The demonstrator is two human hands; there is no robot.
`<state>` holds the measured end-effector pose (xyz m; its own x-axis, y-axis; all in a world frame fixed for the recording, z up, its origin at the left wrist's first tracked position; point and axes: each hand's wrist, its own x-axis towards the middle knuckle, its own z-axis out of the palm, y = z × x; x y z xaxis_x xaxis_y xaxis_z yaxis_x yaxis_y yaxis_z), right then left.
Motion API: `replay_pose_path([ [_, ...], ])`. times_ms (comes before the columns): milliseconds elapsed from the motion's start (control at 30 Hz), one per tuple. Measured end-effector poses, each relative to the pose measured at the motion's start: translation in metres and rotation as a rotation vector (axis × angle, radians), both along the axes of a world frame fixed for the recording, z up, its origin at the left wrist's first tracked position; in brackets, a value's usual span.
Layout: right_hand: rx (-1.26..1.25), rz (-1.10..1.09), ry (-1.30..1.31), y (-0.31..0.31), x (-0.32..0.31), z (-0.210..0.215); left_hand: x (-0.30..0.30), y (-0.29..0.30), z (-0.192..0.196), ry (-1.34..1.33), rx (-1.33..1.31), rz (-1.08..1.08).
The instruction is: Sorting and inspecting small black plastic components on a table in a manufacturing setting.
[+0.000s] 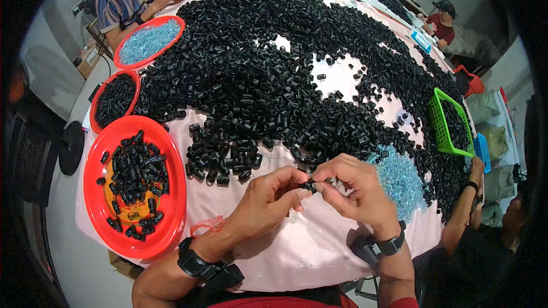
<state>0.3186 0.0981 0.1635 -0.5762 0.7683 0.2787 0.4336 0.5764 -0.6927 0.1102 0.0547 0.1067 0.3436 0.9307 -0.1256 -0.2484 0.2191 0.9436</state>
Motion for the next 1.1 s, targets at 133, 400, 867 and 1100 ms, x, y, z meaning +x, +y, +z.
replay_pose_path([
  [133,0.035,0.025,-0.009,-0.001,0.002,-0.003,0.0,0.0,0.004,0.037,-0.005,-0.008],
  [400,0.045,0.036,0.023,0.0,0.002,-0.001,-0.001,-0.001,0.006,-0.008,-0.048,-0.002],
  [867,-0.243,-0.026,0.146,-0.004,0.005,-0.01,-0.002,-0.001,0.002,-0.114,-0.034,-0.005],
  [1100,-0.146,0.004,0.124,-0.002,0.004,-0.004,-0.003,0.0,0.0,-0.099,-0.045,-0.026],
])
